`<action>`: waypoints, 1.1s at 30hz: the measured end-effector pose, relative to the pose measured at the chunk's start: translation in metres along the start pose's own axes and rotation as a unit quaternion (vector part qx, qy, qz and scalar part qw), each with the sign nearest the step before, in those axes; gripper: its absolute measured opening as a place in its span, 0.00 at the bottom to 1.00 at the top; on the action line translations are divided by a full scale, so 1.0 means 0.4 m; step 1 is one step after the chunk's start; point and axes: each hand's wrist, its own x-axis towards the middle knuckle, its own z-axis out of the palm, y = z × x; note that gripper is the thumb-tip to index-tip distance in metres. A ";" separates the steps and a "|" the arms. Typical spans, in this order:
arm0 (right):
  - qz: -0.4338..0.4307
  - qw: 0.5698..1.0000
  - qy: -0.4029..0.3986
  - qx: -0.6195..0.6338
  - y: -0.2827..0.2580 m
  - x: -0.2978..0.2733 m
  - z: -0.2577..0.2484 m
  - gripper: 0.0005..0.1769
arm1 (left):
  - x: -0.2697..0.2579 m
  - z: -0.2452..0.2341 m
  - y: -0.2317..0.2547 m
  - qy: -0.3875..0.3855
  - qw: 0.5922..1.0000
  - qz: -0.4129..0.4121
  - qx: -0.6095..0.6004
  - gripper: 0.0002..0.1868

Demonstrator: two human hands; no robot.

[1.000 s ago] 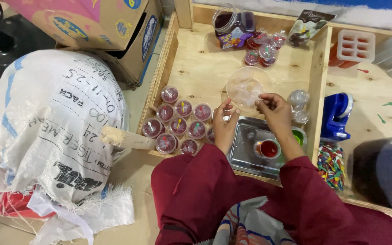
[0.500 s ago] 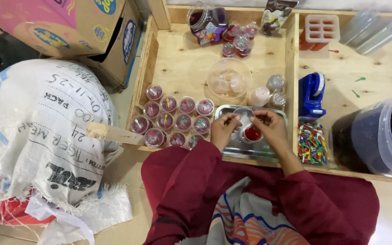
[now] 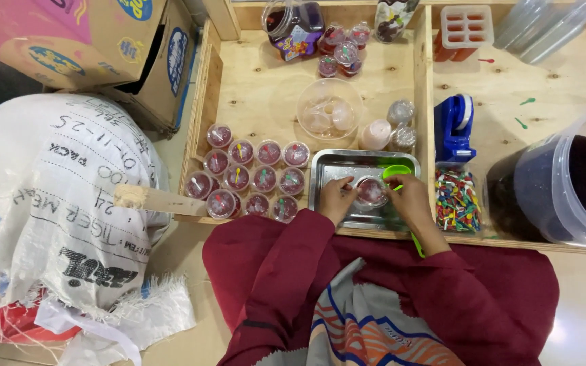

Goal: The person fills small plastic cups with a dark liquid from a large container using a scoop and places them on a tray.

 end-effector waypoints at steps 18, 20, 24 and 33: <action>-0.034 0.991 0.005 -0.131 0.018 0.030 0.051 0.14 | 0.013 0.071 -0.062 0.005 0.999 -0.052 -0.012 0.16; -0.027 0.991 -0.003 -0.128 0.011 0.035 0.048 0.16 | 0.017 0.071 -0.066 0.004 0.998 -0.062 -0.025 0.16; -0.031 0.993 -0.016 -0.115 -0.018 0.044 0.034 0.21 | 0.023 0.079 -0.072 0.003 0.997 -0.063 -0.052 0.17; -0.033 0.990 -0.047 -0.131 -0.009 0.062 0.032 0.22 | -0.052 -0.032 0.135 -0.070 0.989 0.057 0.113 0.24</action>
